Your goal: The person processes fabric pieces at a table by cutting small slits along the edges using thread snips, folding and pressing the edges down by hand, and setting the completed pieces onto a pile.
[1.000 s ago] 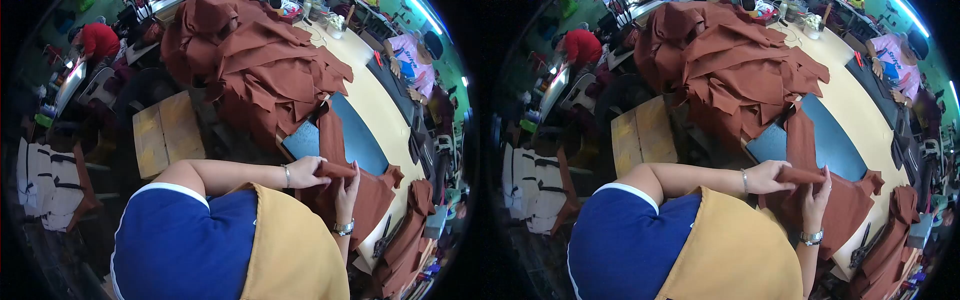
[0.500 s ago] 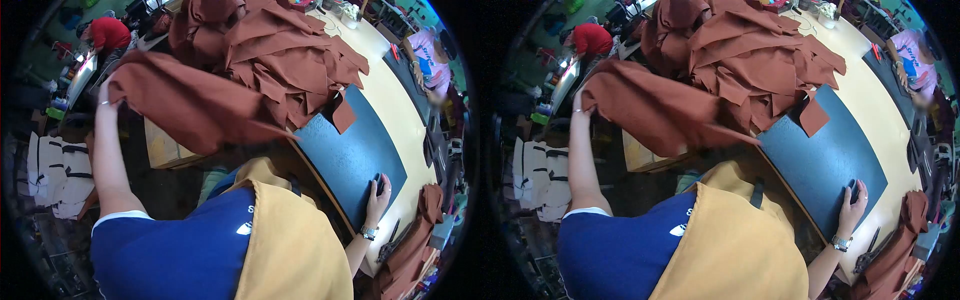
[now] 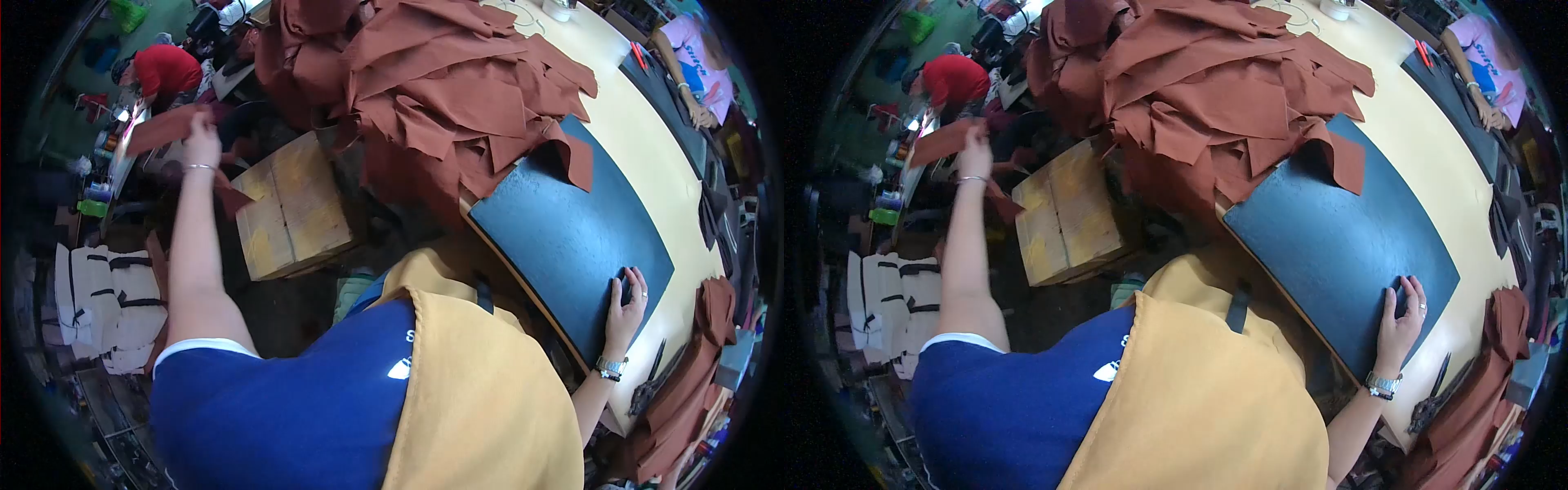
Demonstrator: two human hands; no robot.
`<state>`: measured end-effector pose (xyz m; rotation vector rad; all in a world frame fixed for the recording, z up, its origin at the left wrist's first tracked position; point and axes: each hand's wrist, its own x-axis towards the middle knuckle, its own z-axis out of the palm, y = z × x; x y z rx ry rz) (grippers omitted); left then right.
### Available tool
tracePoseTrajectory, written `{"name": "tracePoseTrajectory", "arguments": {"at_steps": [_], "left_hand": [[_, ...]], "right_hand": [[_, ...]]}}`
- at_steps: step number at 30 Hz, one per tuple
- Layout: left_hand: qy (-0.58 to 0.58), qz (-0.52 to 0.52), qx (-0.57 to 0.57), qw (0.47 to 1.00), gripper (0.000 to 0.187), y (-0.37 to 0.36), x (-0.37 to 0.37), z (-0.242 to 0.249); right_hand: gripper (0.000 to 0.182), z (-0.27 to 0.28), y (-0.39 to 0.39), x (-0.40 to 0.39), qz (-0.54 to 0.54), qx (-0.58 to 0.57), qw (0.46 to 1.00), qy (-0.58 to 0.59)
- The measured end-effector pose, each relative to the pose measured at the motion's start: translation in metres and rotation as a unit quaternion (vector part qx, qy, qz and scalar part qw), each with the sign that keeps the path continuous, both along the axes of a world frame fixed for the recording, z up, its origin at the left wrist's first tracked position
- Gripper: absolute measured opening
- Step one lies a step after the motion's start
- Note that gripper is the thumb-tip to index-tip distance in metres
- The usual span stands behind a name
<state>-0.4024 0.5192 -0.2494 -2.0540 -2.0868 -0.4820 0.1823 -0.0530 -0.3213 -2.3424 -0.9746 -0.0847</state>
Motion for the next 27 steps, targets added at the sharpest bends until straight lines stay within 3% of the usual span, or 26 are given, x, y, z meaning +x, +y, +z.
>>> {"name": "tracePoseTrajectory", "arguments": {"at_steps": [2,5,7,9,12,15,27], "left_hand": [[0.048,-0.043,-0.086,0.994,0.034,-0.015,0.041,-0.058],[0.034,-0.037,-0.216,0.975,0.064,-0.030,0.071,-0.172],[-0.007,-0.063,-0.269,0.961,0.075,-0.055,0.080,-0.230],[-0.040,-0.034,-0.348,0.936,0.090,-0.091,0.105,-0.232],[-0.063,-0.071,-0.319,0.943,0.097,-0.108,0.096,-0.274],[0.013,-0.062,-0.342,0.938,0.096,-0.105,0.091,-0.299],[0.030,-0.057,-0.377,0.924,0.090,-0.103,0.093,-0.297]], "right_hand": [[0.035,-0.001,-0.005,0.007,0.012,0.040,0.998,0.044],[0.037,0.048,-0.020,0.022,-0.024,0.154,0.977,0.143],[0.037,0.086,-0.033,0.032,-0.012,0.211,0.970,0.117],[0.037,0.112,-0.046,0.039,-0.006,0.232,0.969,0.082],[0.037,0.139,-0.051,0.045,0.014,0.237,0.970,0.045],[0.037,0.150,-0.051,0.052,0.023,0.234,0.971,0.033],[0.037,0.164,-0.045,0.061,0.033,0.221,0.974,0.022]]}}
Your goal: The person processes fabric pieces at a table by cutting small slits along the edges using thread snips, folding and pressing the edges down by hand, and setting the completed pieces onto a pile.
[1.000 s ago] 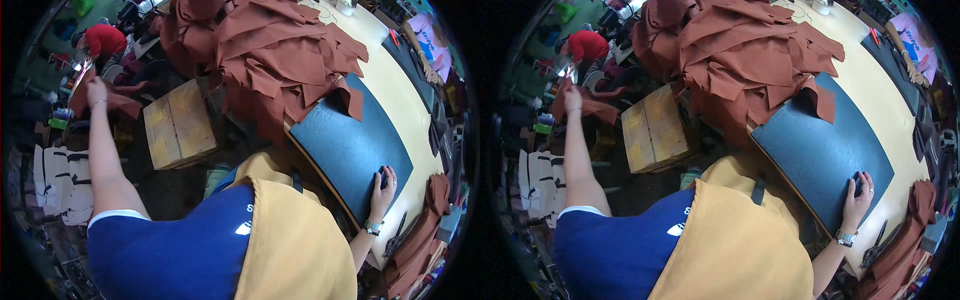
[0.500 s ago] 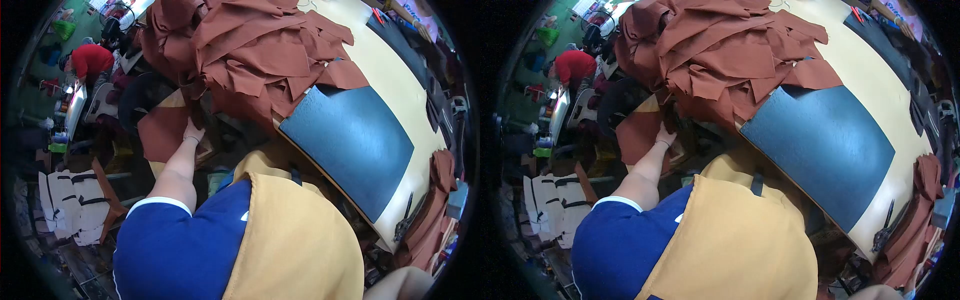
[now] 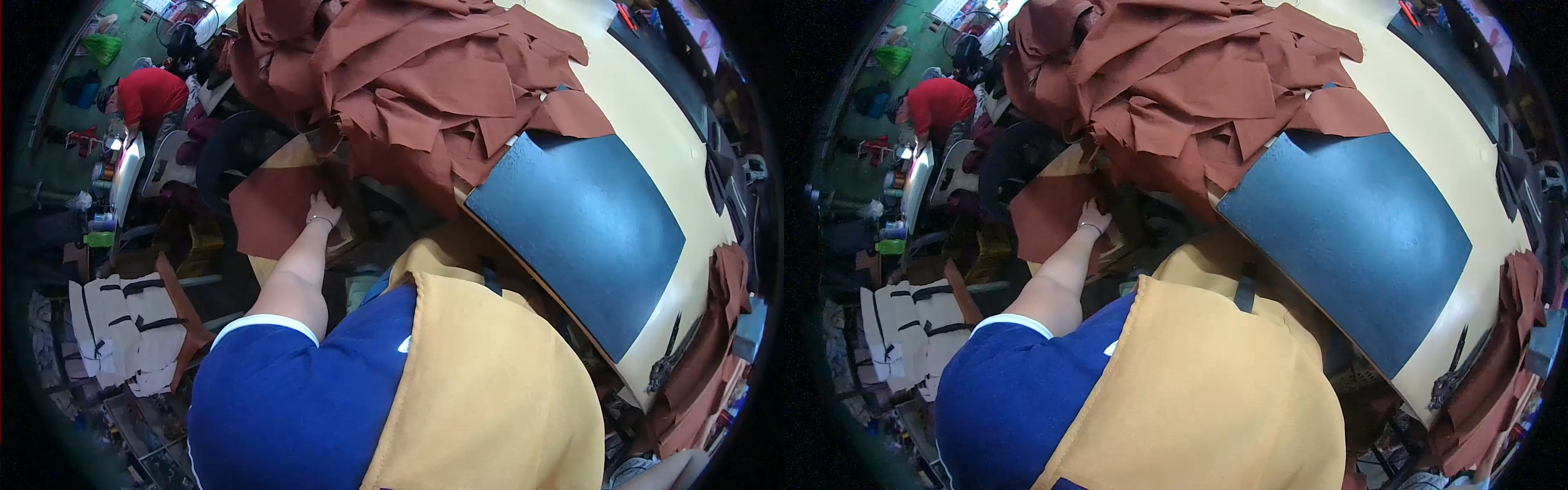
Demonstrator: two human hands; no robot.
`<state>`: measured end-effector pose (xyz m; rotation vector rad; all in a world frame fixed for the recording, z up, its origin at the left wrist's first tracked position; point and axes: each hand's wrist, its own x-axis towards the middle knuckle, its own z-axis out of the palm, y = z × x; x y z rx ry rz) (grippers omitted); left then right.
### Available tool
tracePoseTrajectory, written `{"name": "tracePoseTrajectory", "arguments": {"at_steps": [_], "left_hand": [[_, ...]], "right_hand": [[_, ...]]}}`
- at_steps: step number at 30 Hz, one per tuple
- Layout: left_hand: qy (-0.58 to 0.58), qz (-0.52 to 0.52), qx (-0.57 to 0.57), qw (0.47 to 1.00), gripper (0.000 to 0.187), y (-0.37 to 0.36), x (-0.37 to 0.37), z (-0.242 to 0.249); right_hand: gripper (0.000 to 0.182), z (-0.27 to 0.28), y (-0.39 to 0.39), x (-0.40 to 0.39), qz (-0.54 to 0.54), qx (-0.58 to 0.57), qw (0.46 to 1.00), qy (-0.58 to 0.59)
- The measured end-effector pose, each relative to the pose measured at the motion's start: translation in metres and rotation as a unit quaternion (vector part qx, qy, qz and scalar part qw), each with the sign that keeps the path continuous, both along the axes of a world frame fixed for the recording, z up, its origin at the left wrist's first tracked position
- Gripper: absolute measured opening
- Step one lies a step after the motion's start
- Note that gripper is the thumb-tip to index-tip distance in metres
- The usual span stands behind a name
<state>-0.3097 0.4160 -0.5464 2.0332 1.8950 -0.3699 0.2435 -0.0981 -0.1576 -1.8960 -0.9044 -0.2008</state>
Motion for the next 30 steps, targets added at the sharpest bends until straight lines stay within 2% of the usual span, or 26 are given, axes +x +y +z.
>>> {"name": "tracePoseTrajectory", "arguments": {"at_steps": [3,7,9,12,15,16,18,24,25,27,30], "left_hand": [[0.003,0.015,-0.009,1.000,0.090,-0.009,0.008,0.017],[-0.006,0.015,0.011,1.000,0.090,-0.008,0.000,-0.001],[-0.007,0.026,-0.004,1.000,0.090,-0.013,0.007,0.017],[-0.010,0.009,0.010,1.000,0.090,-0.010,0.003,0.008],[0.003,-0.025,0.034,0.999,0.090,0.000,-0.009,-0.021],[0.000,-0.009,0.026,1.000,0.091,0.001,-0.008,-0.022],[-0.003,0.023,0.003,1.000,0.091,-0.013,0.005,0.010],[-0.007,-0.016,0.027,0.999,0.092,-0.005,-0.005,-0.011],[-0.014,0.023,0.004,1.000,0.092,-0.012,0.007,0.011],[-0.020,0.000,0.026,0.999,0.091,-0.002,-0.006,-0.018],[-0.016,0.015,0.021,1.000,0.091,-0.010,-0.003,-0.005]], "right_hand": [[0.037,0.002,0.003,0.002,0.002,-0.004,1.000,-0.001],[0.036,0.008,0.006,0.006,0.009,-0.006,1.000,-0.007],[0.036,0.010,0.005,0.007,0.009,-0.006,1.000,-0.008],[0.036,0.012,0.006,0.007,0.009,-0.006,1.000,-0.011],[0.036,0.017,0.007,0.010,0.010,-0.002,1.000,-0.017],[0.036,0.017,0.008,0.010,0.009,0.000,1.000,-0.019],[0.036,0.020,0.008,0.010,0.011,-0.002,1.000,-0.022],[0.036,0.033,0.015,0.007,0.014,0.016,0.999,-0.042],[0.036,0.035,0.017,0.007,0.016,0.020,0.999,-0.044],[0.036,0.042,0.016,0.005,0.020,0.025,0.998,-0.056],[0.036,0.041,0.019,0.004,0.021,0.021,0.998,-0.057]]}}
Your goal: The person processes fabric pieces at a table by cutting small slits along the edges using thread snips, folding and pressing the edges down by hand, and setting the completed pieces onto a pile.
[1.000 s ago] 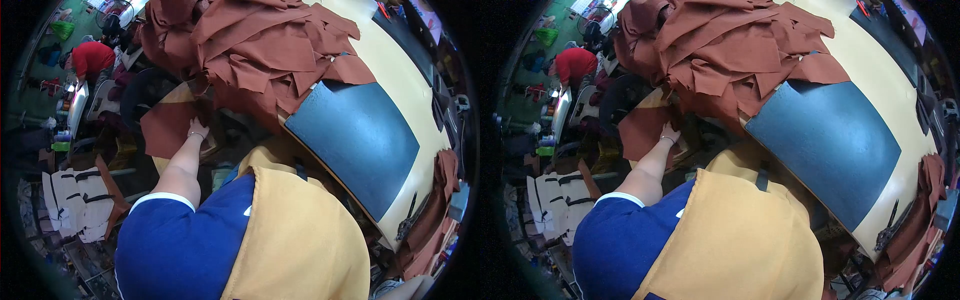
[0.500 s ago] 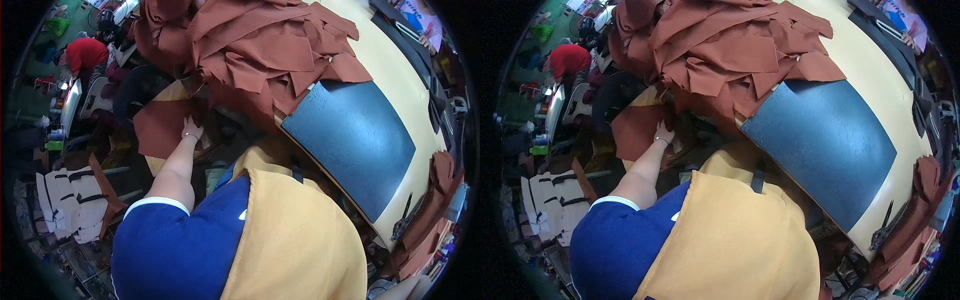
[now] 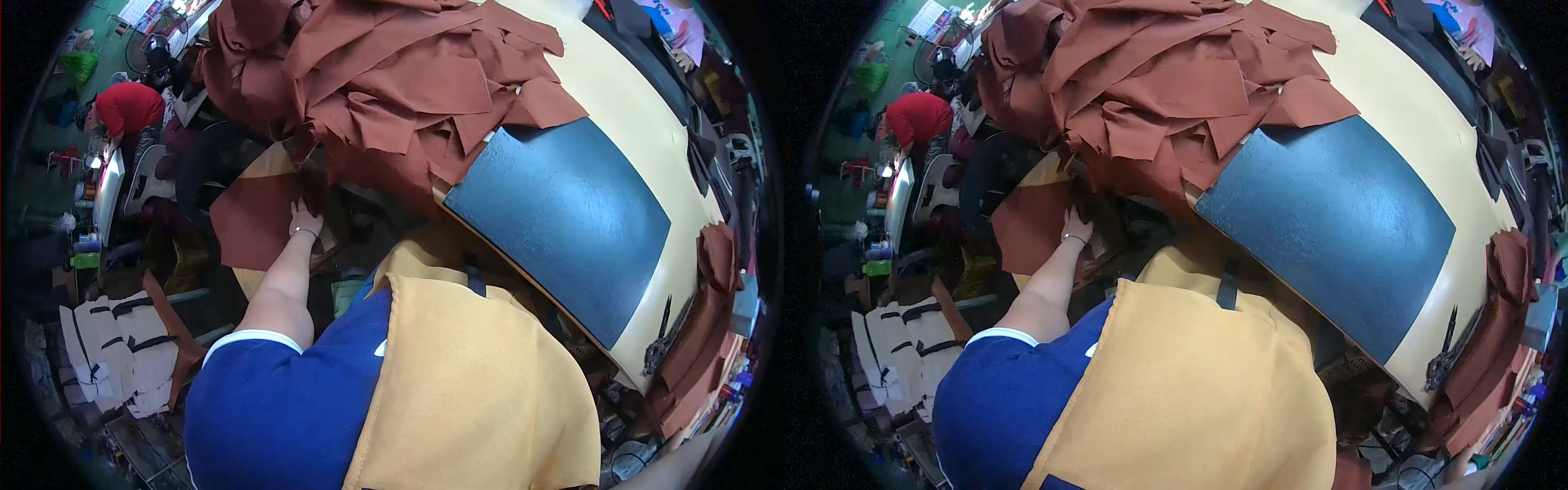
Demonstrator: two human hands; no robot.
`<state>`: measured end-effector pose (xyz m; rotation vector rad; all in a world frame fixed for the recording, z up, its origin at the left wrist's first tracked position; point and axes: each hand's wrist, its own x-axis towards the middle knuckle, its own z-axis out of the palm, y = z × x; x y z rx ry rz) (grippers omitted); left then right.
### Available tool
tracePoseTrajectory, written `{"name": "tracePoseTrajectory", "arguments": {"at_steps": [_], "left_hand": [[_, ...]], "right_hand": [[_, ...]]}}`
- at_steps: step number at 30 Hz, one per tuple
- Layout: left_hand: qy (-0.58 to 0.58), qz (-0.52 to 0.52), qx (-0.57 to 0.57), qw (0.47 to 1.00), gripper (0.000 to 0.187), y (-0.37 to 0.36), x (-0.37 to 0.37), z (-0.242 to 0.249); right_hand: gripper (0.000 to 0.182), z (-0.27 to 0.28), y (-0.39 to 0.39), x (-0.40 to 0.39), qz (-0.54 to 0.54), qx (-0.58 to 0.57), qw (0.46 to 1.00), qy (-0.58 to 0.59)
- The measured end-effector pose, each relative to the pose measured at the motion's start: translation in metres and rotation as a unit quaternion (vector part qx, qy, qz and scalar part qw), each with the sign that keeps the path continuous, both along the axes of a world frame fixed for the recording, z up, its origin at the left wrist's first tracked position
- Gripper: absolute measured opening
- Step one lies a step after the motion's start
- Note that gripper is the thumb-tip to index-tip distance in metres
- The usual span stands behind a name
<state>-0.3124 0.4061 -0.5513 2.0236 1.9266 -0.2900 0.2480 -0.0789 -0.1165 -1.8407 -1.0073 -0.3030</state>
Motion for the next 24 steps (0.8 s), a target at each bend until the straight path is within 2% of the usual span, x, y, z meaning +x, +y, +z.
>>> {"name": "tracePoseTrajectory", "arguments": {"at_steps": [7,10,15,19,22,24], "left_hand": [[0.005,-0.002,0.006,1.000,0.089,-0.005,0.004,0.005],[0.001,-0.013,0.013,1.000,0.089,0.001,-0.003,-0.010],[0.000,-0.004,0.011,1.000,0.088,-0.006,0.000,0.004],[0.004,-0.027,0.037,0.999,0.087,0.004,-0.008,-0.025],[0.001,0.016,-0.002,1.000,0.088,-0.010,0.010,0.015],[0.003,0.018,0.008,1.000,0.079,-0.011,0.013,0.017]], "right_hand": [[0.036,0.006,-0.010,0.002,-0.013,-0.011,1.000,0.011],[0.036,0.007,-0.010,0.003,-0.013,-0.014,1.000,0.015],[0.037,0.006,-0.010,0.004,-0.012,-0.020,1.000,0.020],[0.037,0.006,-0.010,0.004,-0.010,-0.021,1.000,0.021],[0.037,0.003,-0.009,0.004,-0.008,-0.020,0.999,0.026],[0.037,0.003,-0.009,0.005,-0.009,-0.021,0.999,0.029]]}}
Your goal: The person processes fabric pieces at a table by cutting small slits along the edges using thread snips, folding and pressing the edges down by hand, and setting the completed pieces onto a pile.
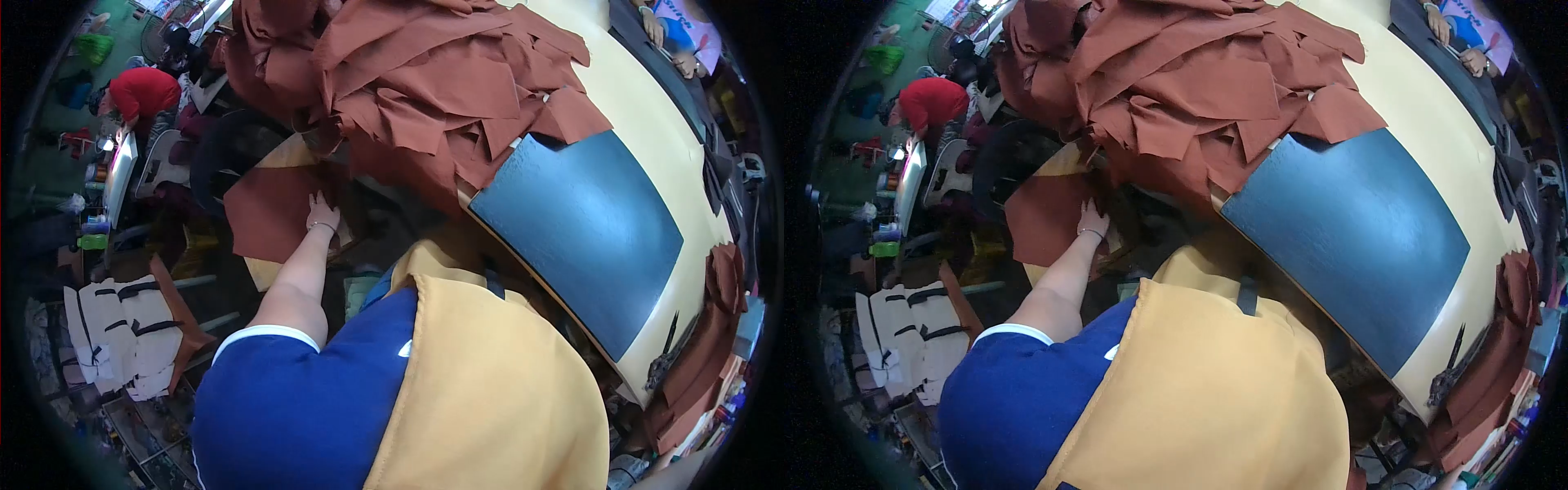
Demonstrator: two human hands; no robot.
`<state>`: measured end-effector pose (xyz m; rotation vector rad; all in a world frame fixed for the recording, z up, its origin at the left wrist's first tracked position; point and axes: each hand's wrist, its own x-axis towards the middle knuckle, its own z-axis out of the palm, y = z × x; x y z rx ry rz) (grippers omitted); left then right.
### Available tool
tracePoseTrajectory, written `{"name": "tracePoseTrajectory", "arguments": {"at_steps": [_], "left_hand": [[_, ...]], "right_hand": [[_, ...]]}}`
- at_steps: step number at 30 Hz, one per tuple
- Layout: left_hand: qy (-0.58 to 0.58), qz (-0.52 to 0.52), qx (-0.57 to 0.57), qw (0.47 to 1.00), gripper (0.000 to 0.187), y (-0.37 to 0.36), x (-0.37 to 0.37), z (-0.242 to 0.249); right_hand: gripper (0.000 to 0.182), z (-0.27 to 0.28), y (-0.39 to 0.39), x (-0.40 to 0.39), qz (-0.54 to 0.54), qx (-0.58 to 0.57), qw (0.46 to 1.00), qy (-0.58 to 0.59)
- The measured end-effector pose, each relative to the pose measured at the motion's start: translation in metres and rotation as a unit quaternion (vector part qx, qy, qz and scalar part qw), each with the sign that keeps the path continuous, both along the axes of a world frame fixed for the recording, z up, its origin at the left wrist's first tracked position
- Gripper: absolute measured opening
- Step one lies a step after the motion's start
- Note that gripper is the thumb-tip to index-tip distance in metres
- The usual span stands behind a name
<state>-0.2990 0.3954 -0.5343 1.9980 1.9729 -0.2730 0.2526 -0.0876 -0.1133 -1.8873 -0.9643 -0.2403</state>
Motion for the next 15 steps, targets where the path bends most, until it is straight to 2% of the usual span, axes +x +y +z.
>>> {"name": "tracePoseTrajectory", "arguments": {"at_steps": [5,10,13,15], "left_hand": [[-0.056,0.029,0.034,0.997,0.063,-0.004,0.013,-0.006],[-0.069,0.054,0.047,0.995,0.061,0.001,0.019,-0.012],[-0.031,-0.006,0.063,0.998,0.059,0.011,0.011,-0.033],[0.025,-0.099,0.078,0.992,0.058,0.030,-0.010,-0.076]], "right_hand": [[0.037,0.000,0.002,-0.001,0.000,0.001,1.000,-0.006],[0.037,-0.001,0.003,-0.007,0.000,0.004,1.000,-0.009],[0.037,0.002,0.005,-0.008,0.001,0.003,1.000,-0.014],[0.037,0.005,0.009,-0.008,0.002,0.002,1.000,-0.019]]}}
